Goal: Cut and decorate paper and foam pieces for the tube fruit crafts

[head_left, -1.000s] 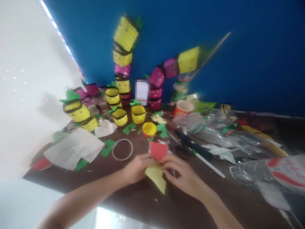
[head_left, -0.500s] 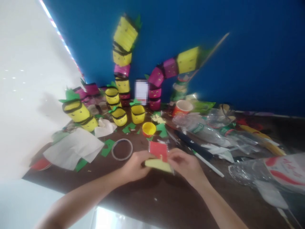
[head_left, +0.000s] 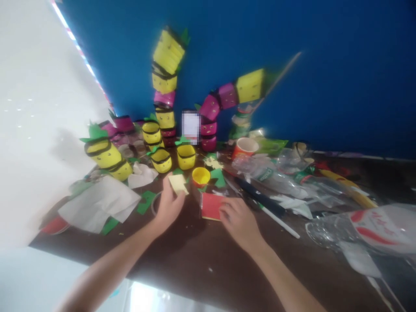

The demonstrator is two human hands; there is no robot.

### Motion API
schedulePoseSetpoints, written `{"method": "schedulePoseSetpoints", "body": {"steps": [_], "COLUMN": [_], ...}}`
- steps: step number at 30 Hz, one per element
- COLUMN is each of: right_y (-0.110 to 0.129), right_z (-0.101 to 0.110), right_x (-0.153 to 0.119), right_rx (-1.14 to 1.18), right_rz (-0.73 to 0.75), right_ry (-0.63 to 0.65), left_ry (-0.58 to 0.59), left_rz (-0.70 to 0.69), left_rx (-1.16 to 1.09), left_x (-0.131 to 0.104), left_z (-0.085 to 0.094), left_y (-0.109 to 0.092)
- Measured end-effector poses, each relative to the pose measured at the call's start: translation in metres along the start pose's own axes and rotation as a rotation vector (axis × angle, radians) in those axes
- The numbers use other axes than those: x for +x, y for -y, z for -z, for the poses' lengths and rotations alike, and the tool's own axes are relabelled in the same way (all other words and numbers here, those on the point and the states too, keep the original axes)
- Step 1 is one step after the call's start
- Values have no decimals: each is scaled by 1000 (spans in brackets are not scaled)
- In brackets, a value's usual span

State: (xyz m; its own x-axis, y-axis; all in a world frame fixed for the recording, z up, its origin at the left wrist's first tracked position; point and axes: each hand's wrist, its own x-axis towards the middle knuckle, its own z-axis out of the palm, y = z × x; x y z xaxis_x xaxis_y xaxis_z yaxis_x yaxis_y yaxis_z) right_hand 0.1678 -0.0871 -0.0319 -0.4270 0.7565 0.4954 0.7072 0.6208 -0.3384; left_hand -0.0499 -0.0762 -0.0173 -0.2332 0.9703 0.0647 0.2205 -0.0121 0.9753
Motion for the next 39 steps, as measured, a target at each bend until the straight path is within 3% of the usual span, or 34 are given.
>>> {"method": "schedulePoseSetpoints", "body": {"steps": [5,12,16,19,23,28,31,34,39], "right_y": [0,2,1,-1,-7,-10,-9,-8,-6], "right_z": [0,4,8,8,5,3,2,0,-1], "right_x": [1,-2,-1,-1,-3,-3,-1,0,0], "right_rx": [-11,84,150,172,171,172,181,192,201], "right_rz": [58,-14,-52,-62,-55,-59,-65,-68,-87], "right_ry": [75,87,29,-18,-5,-17,-32,-37,-93], "left_ry": [25,-33,-20,-10,48,345,457,497,460], "left_rz": [11,2,28,26,-32,-290,-400,-427,-447], "left_rx": [289,774,1091,1208,1252,1147,1117,1128,1092], "left_x": [10,25,33,36,24,-7,-20,-26,-35], "left_z": [9,22,31,41,56,73,78,78,70], "left_y": [-3,-9,-17,-27,-37,-30,-19,-10,-11]}}
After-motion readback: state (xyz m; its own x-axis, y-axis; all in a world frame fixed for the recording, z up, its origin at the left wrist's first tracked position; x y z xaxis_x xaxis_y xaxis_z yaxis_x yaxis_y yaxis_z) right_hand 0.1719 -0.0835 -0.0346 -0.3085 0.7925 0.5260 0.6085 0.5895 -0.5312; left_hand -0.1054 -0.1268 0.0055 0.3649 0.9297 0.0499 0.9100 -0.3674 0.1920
